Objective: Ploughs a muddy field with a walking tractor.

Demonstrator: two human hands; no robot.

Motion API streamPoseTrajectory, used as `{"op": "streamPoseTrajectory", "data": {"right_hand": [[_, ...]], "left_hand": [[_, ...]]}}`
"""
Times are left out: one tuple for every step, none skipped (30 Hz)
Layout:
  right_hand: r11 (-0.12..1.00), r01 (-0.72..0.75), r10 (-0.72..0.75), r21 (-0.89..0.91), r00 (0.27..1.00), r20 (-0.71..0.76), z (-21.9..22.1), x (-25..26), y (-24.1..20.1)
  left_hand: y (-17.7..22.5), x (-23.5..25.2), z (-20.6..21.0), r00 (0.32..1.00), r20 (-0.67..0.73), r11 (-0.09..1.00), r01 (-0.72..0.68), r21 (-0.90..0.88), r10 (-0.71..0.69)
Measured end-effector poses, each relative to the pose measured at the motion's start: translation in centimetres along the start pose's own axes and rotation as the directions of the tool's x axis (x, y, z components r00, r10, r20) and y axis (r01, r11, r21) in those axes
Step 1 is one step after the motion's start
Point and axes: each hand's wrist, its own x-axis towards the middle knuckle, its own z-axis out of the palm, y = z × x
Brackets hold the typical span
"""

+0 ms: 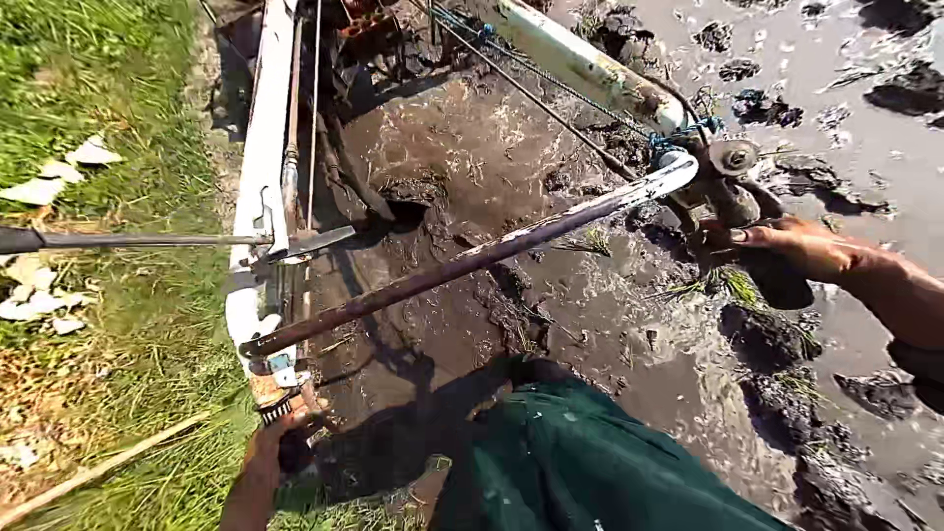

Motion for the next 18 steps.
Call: {"op": "streamPoseTrajectory", "data": {"right_hand": [[1.000, -0.019, 0.019, -0.008, 1.000, 0.005, 0.0, 1.3, 0.8], [1.000, -0.020, 0.020, -0.017, 1.000, -0.009, 0.2, 2.6, 1.0], [0.999, -0.022, 0.022, -0.024, 1.000, 0.001, 0.2, 3.9, 0.1], [0.999, -0.031, 0.031, -0.028, 1.000, 0.002, 0.5, 5.1, -0.9], [0.999, -0.038, 0.038, -0.019, 0.999, 0.021, 0.9, 6.2, -2.0], [0.999, -0.049, 0.049, -0.004, 0.998, 0.046, 1.1, 7.5, -3.2], [0.999, -0.048, 0.048, -0.011, 0.997, 0.054, 1.5, 8.8, -5.0], [0.998, -0.054, 0.055, -0.024, 0.997, 0.049, 2.0, 9.9, -6.8], [0.998, -0.053, 0.054, -0.022, 0.998, 0.042, 2.4, 11.1, -8.2], [0.999, -0.050, 0.050, -0.005, 0.997, 0.051, 2.6, 12.3, -9.5], [0.999, -0.044, 0.043, 0.015, 0.997, 0.059, 2.7, 13.7, -10.5], [0.999, -0.037, 0.035, 0.033, 0.997, 0.065, 2.9, 15.1, -11.3], [0.999, -0.031, 0.029, 0.039, 0.998, 0.064, 3.1, 16.5, -12.1], [0.998, -0.031, 0.027, 0.054, 0.997, 0.066, 3.3, 18.1, -12.8], [0.997, -0.031, 0.027, 0.068, 0.998, 0.057, 3.5, 19.7, -13.5], [0.997, -0.031, 0.027, 0.077, 0.999, 0.047, 3.7, 21.1, -14.3], [0.996, -0.039, 0.035, 0.084, 0.999, 0.039, 4.0, 22.4, -15.3], [0.994, -0.049, 0.046, 0.093, 0.998, 0.036, 4.4, 23.6, -16.3]], "left_hand": [[0.6, 1.1, -0.3, 1.000, -0.003, 1.000, 0.003, 0.008, -0.003], [1.9, 2.3, -0.1, 1.000, -0.002, 1.000, -0.017, 0.003, 0.017], [3.1, 3.5, 0.2, 0.999, 0.022, 0.999, -0.044, -0.021, 0.044], [4.3, 4.7, 0.4, 0.996, 0.061, 0.997, -0.059, -0.044, 0.061], [5.6, 5.7, 0.5, 0.993, 0.094, 0.997, -0.060, -0.053, 0.065], [7.0, 6.7, 0.8, 0.993, 0.100, 0.997, -0.049, -0.066, 0.056], [8.7, 7.6, 1.2, 0.995, 0.093, 0.997, -0.032, -0.075, 0.039], [10.3, 8.4, 1.7, 0.997, 0.076, 0.996, -0.022, -0.082, 0.028], [11.7, 9.4, 2.0, 0.997, 0.065, 0.995, -0.022, -0.094, 0.028], [12.9, 10.6, 2.2, 0.998, 0.059, 0.994, -0.031, -0.102, 0.037], [14.0, 11.8, 2.2, 0.997, 0.060, 0.994, -0.043, -0.102, 0.049], [15.0, 12.9, 2.2, 0.997, 0.058, 0.994, -0.053, -0.091, 0.059], [16.0, 14.2, 2.2, 0.996, 0.059, 0.995, -0.062, -0.076, 0.066], [17.2, 15.5, 2.3, 0.996, 0.061, 0.996, -0.063, -0.067, 0.067], [18.5, 16.9, 2.4, 0.996, 0.055, 0.997, -0.062, -0.055, 0.065], [19.9, 18.1, 2.7, 0.997, 0.048, 0.997, -0.056, -0.047, 0.058], [21.3, 19.4, 2.8, 0.998, 0.046, 0.998, -0.045, -0.040, 0.046], [22.5, 20.8, 2.8, 0.998, 0.042, 0.999, -0.038, -0.033, 0.040]]}}
